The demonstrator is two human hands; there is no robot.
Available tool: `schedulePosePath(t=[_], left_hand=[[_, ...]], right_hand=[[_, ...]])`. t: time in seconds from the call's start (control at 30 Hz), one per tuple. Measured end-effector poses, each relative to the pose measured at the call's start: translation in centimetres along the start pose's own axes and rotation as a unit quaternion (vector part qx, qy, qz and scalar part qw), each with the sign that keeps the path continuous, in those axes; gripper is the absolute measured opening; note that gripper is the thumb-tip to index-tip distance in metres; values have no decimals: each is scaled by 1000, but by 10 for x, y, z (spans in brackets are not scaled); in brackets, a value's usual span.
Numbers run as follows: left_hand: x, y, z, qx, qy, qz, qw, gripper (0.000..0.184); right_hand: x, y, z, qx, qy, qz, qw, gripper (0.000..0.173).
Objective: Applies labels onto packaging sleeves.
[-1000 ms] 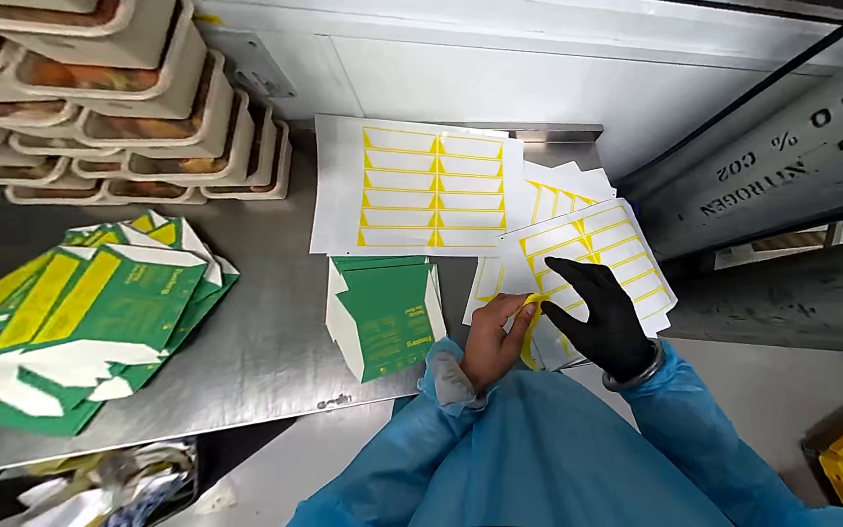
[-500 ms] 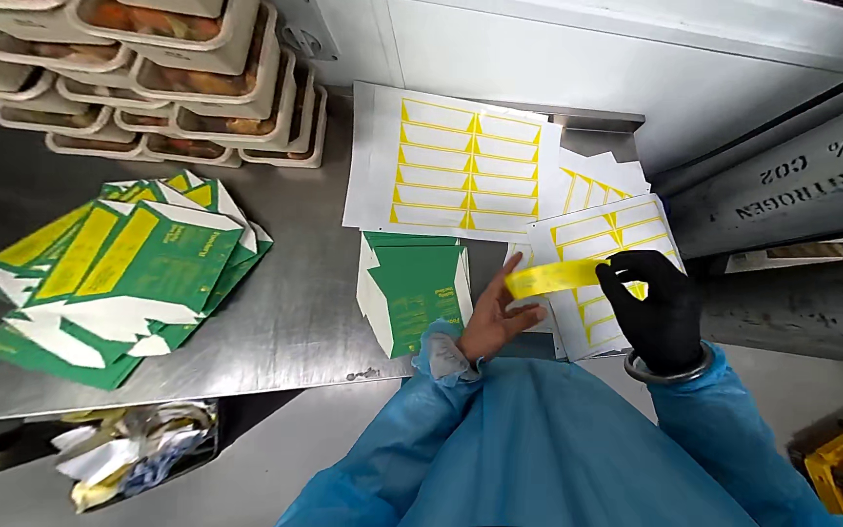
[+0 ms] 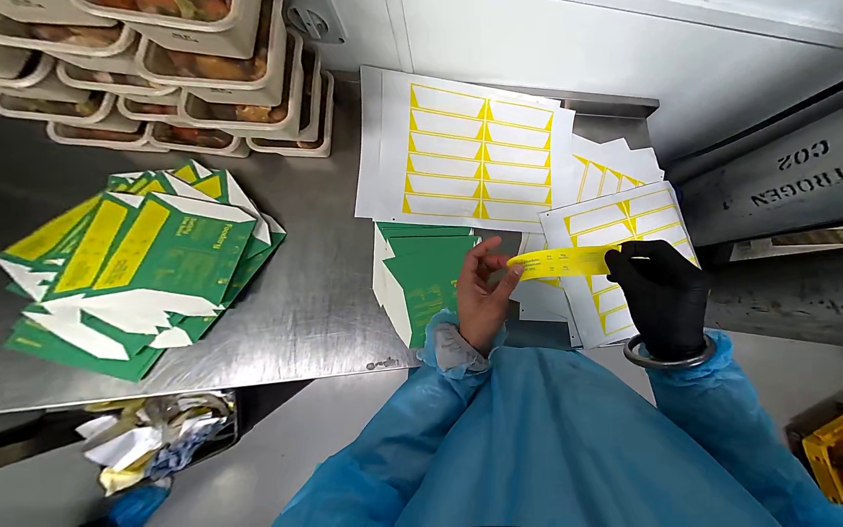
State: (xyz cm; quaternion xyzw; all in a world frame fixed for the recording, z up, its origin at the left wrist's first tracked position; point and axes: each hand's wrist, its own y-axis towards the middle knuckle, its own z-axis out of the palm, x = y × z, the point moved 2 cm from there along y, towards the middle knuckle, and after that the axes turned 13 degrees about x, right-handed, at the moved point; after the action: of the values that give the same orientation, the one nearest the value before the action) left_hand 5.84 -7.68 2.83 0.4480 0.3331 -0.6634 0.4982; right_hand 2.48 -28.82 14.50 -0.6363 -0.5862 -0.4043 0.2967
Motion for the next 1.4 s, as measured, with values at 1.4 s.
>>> schedulePosePath(t=[1.4], left_hand=[[25, 8, -164, -304, 383, -280, 826, 46]], right_hand=[[-110, 71, 222, 228, -128, 262, 929, 24]])
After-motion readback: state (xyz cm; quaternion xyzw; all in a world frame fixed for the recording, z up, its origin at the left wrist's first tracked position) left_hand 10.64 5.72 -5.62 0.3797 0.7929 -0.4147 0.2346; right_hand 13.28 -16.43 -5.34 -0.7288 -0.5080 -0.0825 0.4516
